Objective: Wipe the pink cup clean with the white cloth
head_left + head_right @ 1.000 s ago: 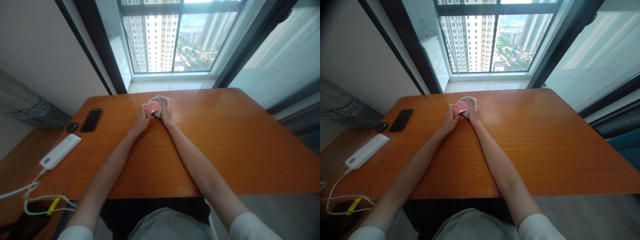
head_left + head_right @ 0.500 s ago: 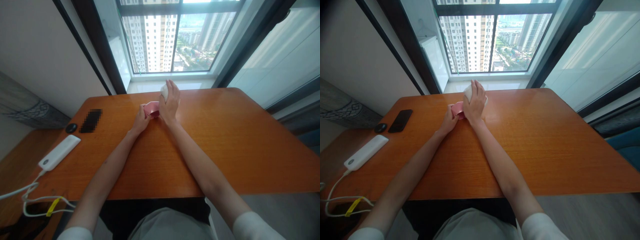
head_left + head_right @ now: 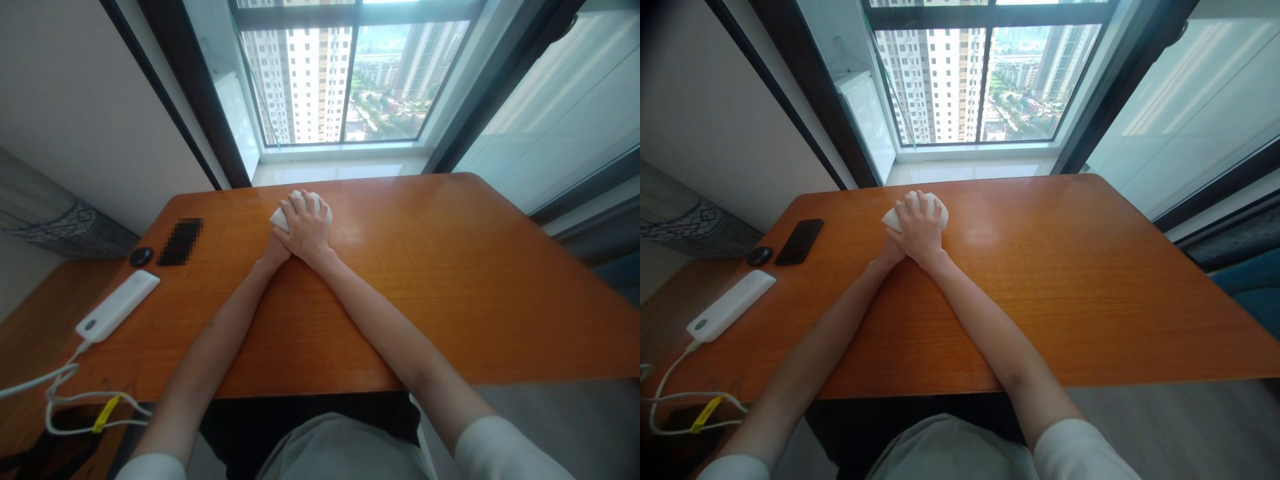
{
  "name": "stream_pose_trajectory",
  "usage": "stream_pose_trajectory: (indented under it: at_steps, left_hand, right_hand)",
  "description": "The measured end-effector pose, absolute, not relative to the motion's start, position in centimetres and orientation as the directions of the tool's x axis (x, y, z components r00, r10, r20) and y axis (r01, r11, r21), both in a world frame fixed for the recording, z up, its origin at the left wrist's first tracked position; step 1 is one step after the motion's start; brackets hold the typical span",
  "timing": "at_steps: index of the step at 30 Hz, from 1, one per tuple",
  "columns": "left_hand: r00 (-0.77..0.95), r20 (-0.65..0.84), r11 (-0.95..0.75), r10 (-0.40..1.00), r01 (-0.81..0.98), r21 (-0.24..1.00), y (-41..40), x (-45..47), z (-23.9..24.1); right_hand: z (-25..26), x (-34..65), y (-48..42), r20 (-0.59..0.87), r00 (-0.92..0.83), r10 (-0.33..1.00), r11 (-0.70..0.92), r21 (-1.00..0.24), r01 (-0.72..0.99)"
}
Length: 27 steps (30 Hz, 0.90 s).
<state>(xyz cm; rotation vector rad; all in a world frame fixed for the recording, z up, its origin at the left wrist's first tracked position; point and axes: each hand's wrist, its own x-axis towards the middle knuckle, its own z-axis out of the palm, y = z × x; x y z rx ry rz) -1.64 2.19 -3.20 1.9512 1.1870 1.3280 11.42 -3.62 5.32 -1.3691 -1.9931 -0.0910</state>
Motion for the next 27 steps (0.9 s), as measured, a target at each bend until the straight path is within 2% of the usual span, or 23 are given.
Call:
stream_pose_trajectory:
  at_steps: [4, 8, 12, 15, 18, 23, 25, 27]
  left_hand:
    - [0.165, 0.462, -0.483, 0.871, 0.459, 0.746, 1.6, -1.0, -2.4]
    - [0.161, 0.469, -0.482, 0.868, 0.499, 0.721, 0.9, -0.8, -1.6]
    - [0.166, 0.459, -0.472, 0.873, 0.527, 0.706, 0.7, -1.0, -1.3]
    - [0.161, 0.458, -0.469, 0.874, 0.521, 0.713, 0.8, -1.1, -1.3]
    - [0.15, 0.447, -0.456, 0.882, 0.507, 0.731, 0.8, -1.1, -1.2]
    - [0.154, 0.445, -0.457, 0.882, 0.507, 0.731, 0.7, -1.2, -1.1]
    - [0.155, 0.447, -0.459, 0.881, 0.508, 0.729, 0.6, -1.2, -1.0]
    - [0.161, 0.445, -0.46, 0.881, 0.512, 0.725, 0.7, -1.3, -1.0]
  right_hand:
    - [5.7, 11.9, -2.8, 0.583, -0.069, 0.81, 0.371, -0.417, 0.83]
    - [5.1, 13.1, -1.4, 0.538, 0.062, 0.84, 0.324, -0.591, 0.739]
    - [3.0, 14.7, 0.1, 0.479, 0.187, 0.858, 0.336, -0.797, 0.502]
    - [1.4, 15.5, 0.7, 0.361, 0.291, 0.886, 0.273, -0.914, 0.302]
    - [0.5, 15.7, 1.0, 0.271, 0.351, 0.897, 0.202, -0.954, 0.22]
    - [1.6, 16.0, 1.2, 0.216, 0.391, 0.895, 0.155, -0.971, 0.182]
    - [3.1, 16.2, 1.0, 0.277, 0.432, 0.858, 0.202, -0.956, 0.212]
    - [5.0, 16.2, 0.4, 0.448, 0.419, 0.79, 0.342, -0.889, 0.304]
